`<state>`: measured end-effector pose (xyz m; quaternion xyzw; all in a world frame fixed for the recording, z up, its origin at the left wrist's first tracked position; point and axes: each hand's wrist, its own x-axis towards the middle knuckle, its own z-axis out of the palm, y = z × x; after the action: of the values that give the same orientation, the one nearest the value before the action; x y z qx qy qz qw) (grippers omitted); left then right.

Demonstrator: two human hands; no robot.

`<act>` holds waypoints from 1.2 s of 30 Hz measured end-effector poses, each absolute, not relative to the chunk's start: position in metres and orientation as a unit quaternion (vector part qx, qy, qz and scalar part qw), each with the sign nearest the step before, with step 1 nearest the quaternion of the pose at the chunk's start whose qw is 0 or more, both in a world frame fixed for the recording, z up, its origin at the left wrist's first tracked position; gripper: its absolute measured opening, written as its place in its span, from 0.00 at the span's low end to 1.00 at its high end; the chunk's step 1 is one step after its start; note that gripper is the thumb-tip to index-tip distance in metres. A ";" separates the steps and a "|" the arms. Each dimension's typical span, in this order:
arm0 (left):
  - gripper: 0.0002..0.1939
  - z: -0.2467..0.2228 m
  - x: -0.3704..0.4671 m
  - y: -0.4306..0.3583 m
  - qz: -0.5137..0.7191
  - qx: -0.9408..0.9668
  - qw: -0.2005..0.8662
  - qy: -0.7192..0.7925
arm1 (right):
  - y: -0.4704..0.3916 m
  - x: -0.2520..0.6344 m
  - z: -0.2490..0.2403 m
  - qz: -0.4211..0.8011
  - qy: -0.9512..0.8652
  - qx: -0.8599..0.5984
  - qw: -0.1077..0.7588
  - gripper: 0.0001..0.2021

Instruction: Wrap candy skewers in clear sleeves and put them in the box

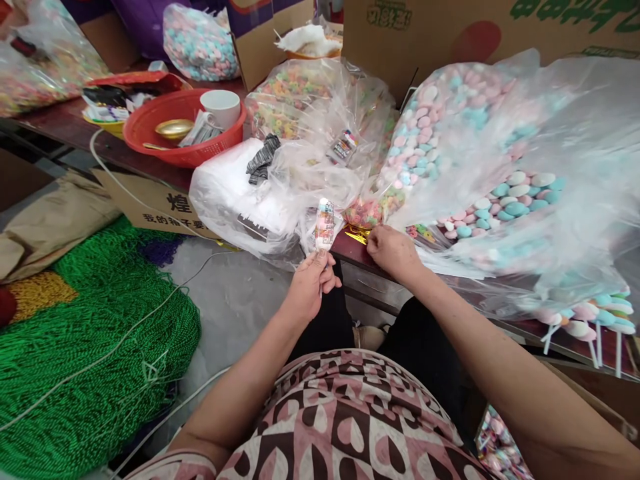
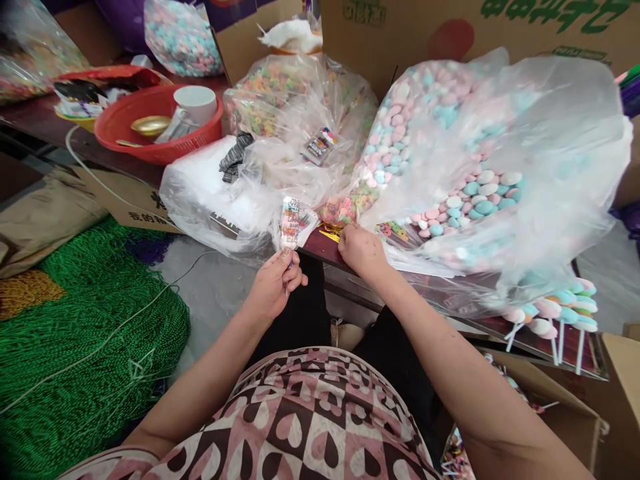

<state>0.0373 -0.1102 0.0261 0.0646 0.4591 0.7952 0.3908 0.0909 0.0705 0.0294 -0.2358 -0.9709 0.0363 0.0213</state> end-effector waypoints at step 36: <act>0.21 0.021 0.050 -0.092 0.757 0.125 0.379 0.518 | 0.088 0.103 0.017 0.490 -0.786 -0.317 0.205 0.02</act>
<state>0.0503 -0.0920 0.0206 0.1250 0.5177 0.7570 0.3786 0.1033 0.0883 0.0175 -0.3170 -0.7861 0.4896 0.2047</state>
